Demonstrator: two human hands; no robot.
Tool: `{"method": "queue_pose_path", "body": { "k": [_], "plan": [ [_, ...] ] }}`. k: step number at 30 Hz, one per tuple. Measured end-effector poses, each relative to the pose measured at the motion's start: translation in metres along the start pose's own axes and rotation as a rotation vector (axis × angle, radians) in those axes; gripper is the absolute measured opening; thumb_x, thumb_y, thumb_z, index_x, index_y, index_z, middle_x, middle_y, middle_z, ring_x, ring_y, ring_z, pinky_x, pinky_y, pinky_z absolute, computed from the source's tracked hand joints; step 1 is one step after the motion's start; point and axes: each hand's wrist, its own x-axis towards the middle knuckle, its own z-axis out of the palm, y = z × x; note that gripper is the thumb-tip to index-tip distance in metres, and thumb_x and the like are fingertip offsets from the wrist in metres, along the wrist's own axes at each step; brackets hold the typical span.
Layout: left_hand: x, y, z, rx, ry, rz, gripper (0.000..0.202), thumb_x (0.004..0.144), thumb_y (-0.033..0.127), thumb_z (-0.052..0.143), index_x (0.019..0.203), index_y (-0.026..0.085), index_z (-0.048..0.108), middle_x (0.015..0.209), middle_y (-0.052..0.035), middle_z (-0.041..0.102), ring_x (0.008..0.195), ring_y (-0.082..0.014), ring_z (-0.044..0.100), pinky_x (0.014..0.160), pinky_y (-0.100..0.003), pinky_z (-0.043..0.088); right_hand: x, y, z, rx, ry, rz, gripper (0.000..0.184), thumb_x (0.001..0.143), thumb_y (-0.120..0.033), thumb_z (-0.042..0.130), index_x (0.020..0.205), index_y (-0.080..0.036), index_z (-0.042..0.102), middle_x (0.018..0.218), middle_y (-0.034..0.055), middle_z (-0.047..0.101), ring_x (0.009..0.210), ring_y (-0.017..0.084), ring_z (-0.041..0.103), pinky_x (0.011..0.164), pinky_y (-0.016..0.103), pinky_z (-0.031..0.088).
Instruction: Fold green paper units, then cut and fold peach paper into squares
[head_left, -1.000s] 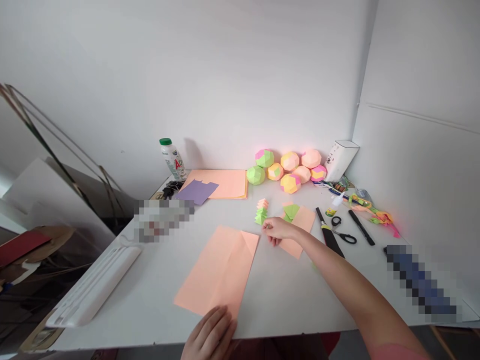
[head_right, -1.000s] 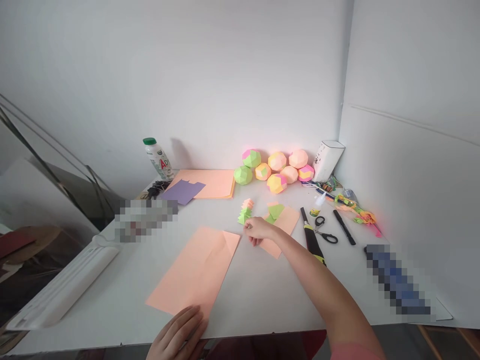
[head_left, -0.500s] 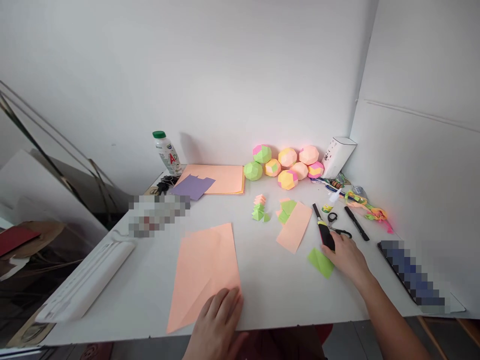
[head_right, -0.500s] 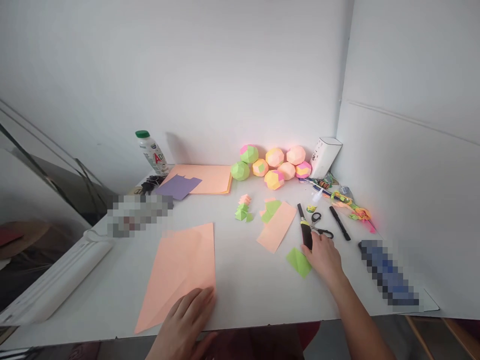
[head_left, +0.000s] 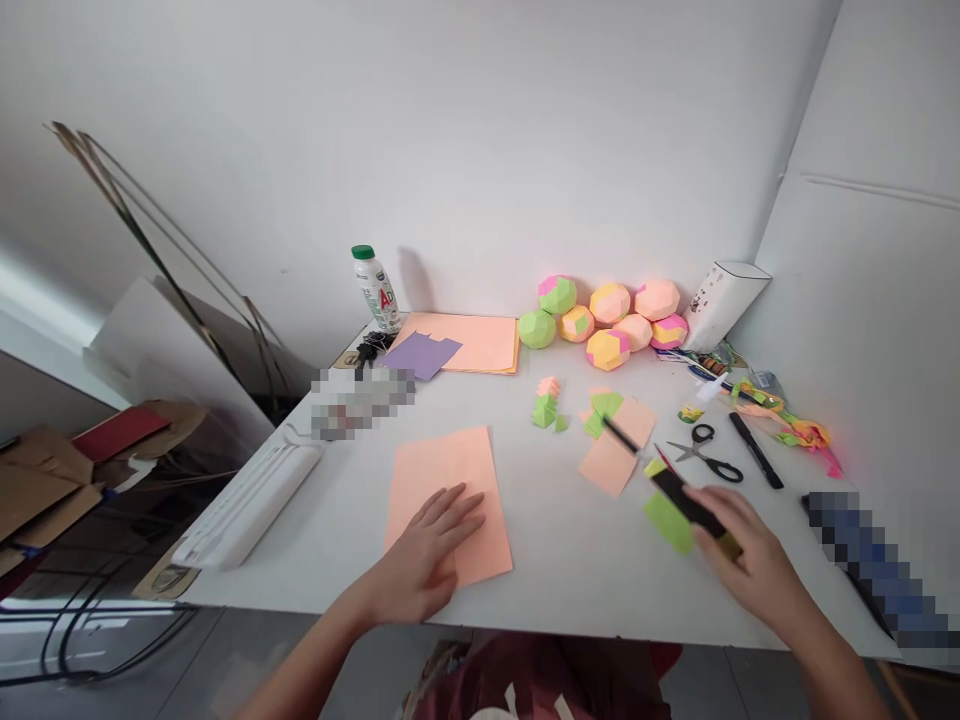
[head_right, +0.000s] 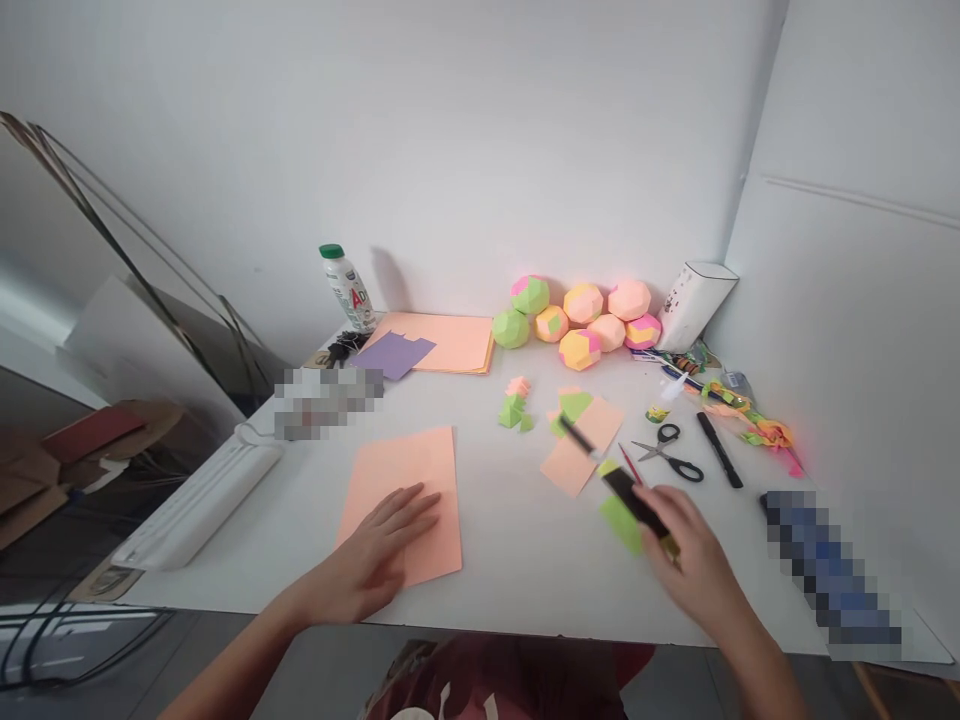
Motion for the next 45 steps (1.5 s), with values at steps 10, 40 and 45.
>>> {"method": "queue_pose_path", "body": {
  "k": [10,40,45],
  "plan": [
    [0.003,0.001,0.014,-0.064,-0.161,-0.164,0.058,0.089,0.014,0.039,0.145,0.023,0.025,0.153,-0.0049,0.023,0.141,-0.0301,0.015,0.11,-0.054,0.027,-0.058,-0.055,0.008,0.061,-0.42,-0.319,0.039,0.087,-0.022,0.049,0.123,-0.031,0.058,0.123,0.0082,0.058,0.11,0.022,0.06,0.086,0.027,0.054],
    [0.005,0.005,0.019,-0.065,-0.248,-0.235,0.061,0.093,0.017,0.031,0.148,0.03,0.009,0.155,0.0024,0.011,0.142,-0.0299,0.008,0.113,-0.054,0.018,-0.063,-0.049,0.015,-0.034,-0.334,-0.412,0.037,0.086,-0.02,0.05,0.121,-0.025,0.058,0.12,0.0107,0.058,0.109,0.021,0.06,0.083,0.025,0.055],
    [0.006,0.004,0.02,-0.051,-0.24,-0.238,0.059,0.094,0.02,0.032,0.147,0.032,0.01,0.154,0.004,0.015,0.141,-0.0312,0.012,0.112,-0.054,0.02,-0.062,-0.056,0.015,-0.021,-0.356,-0.448,0.035,0.085,-0.019,0.049,0.119,-0.023,0.06,0.118,0.0114,0.059,0.108,0.021,0.06,0.084,0.027,0.054]
  ]
}}
